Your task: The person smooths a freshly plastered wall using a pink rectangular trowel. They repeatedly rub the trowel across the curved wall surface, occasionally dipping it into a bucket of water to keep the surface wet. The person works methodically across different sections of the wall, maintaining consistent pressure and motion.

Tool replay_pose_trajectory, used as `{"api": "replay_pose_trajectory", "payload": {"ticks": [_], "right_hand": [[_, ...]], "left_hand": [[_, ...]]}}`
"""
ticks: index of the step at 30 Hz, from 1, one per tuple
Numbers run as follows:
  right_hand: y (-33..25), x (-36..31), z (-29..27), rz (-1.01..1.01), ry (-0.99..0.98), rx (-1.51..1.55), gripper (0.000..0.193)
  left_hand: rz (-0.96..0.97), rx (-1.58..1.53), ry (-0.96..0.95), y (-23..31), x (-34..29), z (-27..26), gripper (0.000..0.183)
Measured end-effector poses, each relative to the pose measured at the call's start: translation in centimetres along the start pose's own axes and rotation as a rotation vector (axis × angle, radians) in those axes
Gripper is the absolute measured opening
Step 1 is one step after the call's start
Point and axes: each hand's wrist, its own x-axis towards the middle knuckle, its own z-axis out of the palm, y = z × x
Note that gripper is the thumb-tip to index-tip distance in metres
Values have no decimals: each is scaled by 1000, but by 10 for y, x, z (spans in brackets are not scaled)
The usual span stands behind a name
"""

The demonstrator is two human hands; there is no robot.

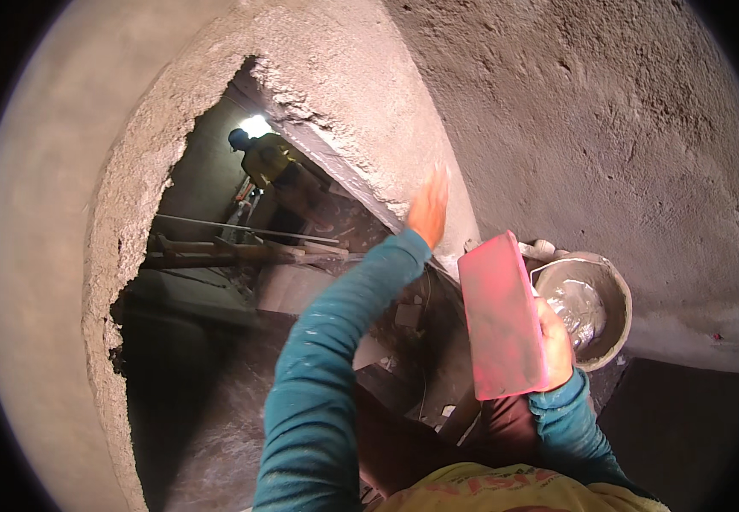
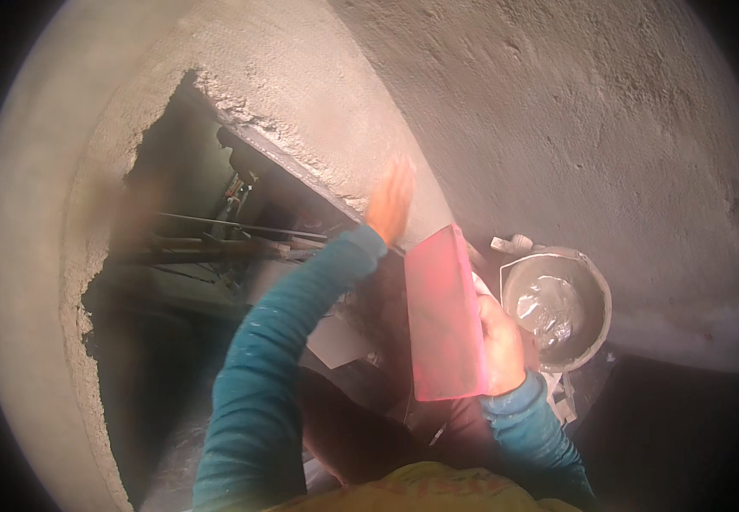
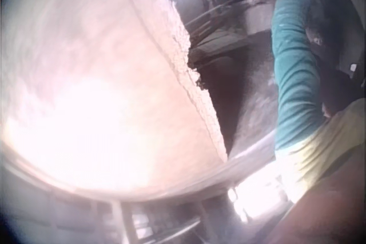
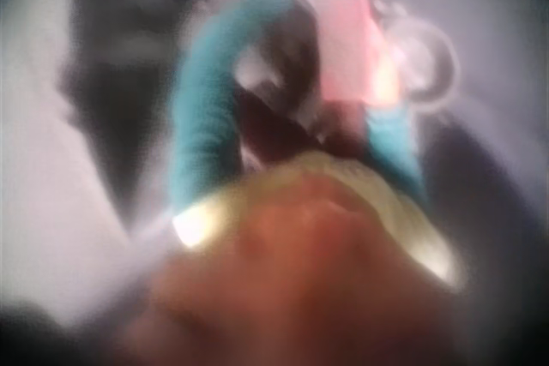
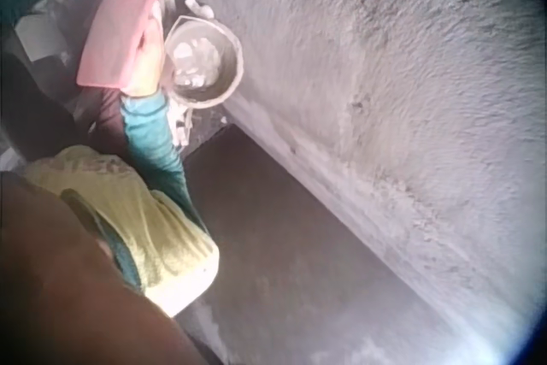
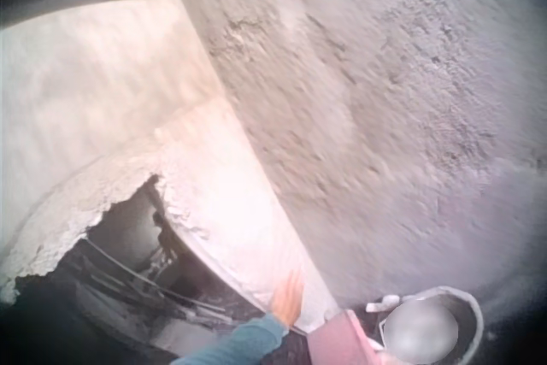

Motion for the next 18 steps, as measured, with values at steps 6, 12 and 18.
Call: {"api": "replay_pose_trajectory", "payload": {"ticks": [6,12,18], "right_hand": [[-6,-7,-19,-55,63,-114,42],[-1,-5,-25,-62,154,-196,43],[0,-7,-38,-67,73,-108,44]], "left_hand": [[295,-455,-205,1,5,-44,56],[-142,-19,129,-77,-11,-38,70],[374,-359,-204,93,-26,33,60]]}}
